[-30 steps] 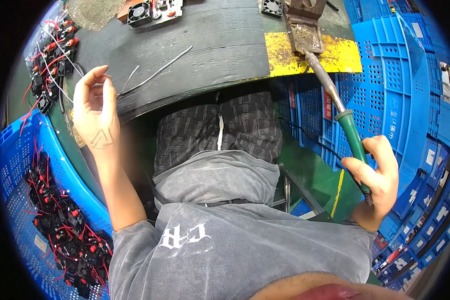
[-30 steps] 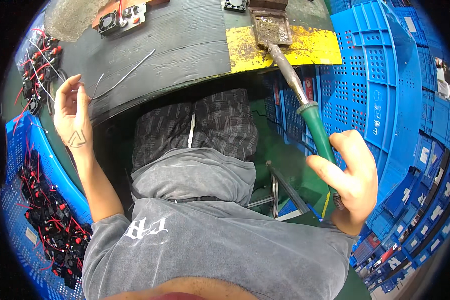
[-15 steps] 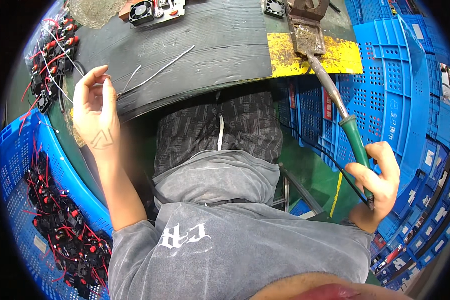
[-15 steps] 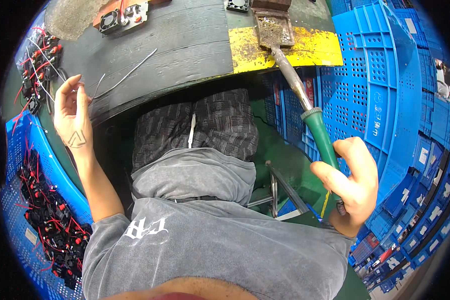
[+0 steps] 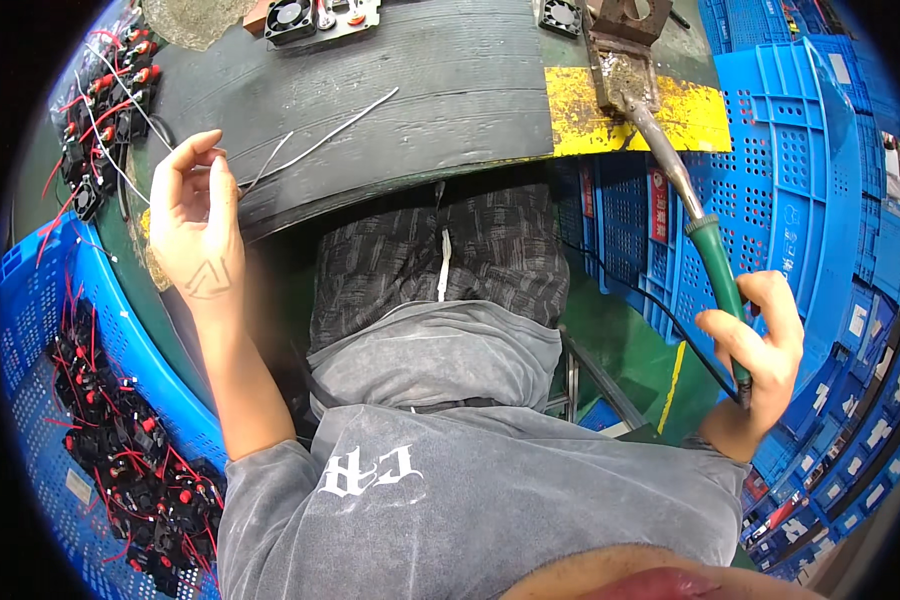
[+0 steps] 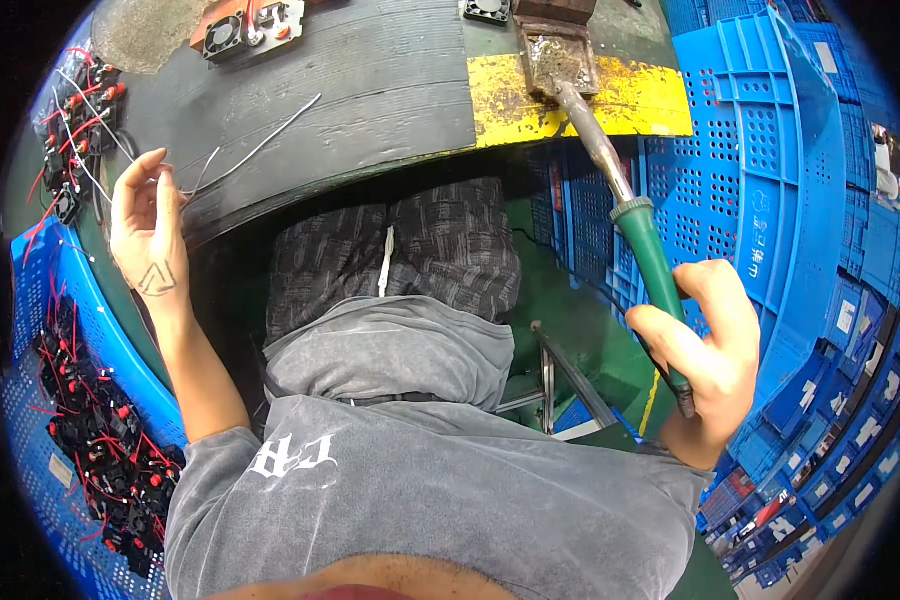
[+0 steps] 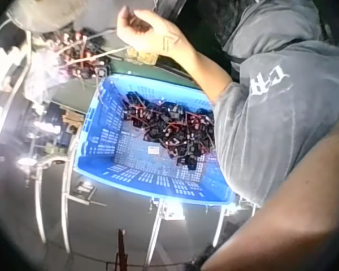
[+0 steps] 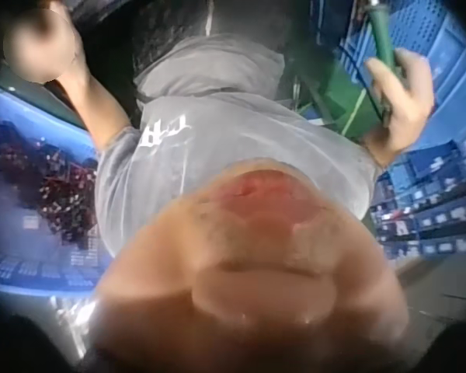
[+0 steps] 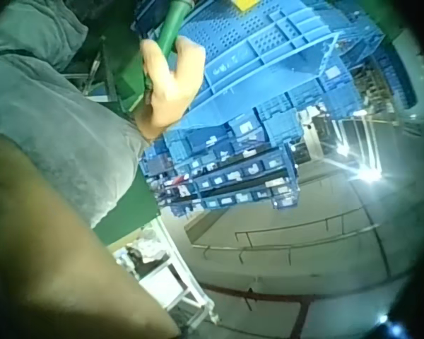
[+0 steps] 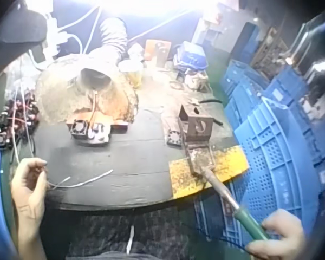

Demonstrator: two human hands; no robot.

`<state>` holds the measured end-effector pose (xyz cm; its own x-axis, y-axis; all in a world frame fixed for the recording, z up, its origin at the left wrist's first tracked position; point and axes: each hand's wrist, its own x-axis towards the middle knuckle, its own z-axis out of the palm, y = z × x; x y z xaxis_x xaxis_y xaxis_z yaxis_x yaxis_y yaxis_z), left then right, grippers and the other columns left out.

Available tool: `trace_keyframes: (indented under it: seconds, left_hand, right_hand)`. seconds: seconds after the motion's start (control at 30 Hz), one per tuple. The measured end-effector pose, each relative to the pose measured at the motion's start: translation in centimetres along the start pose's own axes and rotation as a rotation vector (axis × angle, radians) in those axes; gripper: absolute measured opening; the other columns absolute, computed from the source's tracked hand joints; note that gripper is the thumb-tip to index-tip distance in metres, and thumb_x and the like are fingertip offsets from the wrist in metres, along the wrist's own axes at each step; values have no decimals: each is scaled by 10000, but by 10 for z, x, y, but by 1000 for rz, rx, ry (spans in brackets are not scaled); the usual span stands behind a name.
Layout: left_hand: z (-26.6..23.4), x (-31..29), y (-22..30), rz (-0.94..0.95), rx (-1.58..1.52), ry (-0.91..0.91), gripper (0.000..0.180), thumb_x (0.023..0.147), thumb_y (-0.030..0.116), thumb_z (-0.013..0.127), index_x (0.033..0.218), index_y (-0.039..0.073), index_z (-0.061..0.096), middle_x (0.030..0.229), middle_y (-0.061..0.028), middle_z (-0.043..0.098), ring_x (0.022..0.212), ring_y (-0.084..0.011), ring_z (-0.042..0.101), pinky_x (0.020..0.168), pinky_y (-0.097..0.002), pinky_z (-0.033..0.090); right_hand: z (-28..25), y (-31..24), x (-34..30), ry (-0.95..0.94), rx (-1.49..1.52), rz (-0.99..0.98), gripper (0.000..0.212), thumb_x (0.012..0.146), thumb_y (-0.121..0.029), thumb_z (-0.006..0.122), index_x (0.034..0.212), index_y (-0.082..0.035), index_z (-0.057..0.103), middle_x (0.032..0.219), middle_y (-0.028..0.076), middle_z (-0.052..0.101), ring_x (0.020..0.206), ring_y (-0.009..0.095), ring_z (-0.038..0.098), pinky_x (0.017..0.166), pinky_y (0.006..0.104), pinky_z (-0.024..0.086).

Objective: Soldering electrical wires onto small cooling fans on an assembly line.

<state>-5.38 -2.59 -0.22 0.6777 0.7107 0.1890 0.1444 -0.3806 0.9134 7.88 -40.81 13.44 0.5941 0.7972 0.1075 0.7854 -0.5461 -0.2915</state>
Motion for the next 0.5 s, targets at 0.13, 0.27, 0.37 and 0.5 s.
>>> trace_keyframes:
  seconds: [0.13,0.27,0.37,0.5]
  left_hand:
    - [-2,-1,-2,-17,-10,-7,214,898,4,568,1112,6,589,950,-16,564,801,-54,518,703,-185,442]
    - [0,-3,1,-54,-6,4,212,899,1,568,1110,5,589,952,-16,564,809,-54,518,707,-183,437]
    - [0,-2,-3,-5,-2,-6,210,899,1,569,1107,7,590,954,-16,565,816,-56,520,706,-182,437]
    - [0,0,1,14,10,-5,206,899,1,570,1103,6,592,956,-15,564,819,-58,519,703,-183,438]
  right_hand:
    - [-1,-2,0,-46,-7,17,264,512,-94,647,775,-70,650,825,119,527,704,236,529,573,303,388]
    - [-5,-2,0,-86,-30,-40,266,507,-100,647,772,-75,647,825,116,525,711,240,526,570,307,394]
    - [-5,-5,-1,-72,-10,-6,276,495,-105,650,769,-73,645,819,115,525,704,243,523,569,309,398]
    - [-4,-5,2,-50,0,-16,291,485,-93,651,775,-71,647,814,117,525,697,242,520,567,308,397]
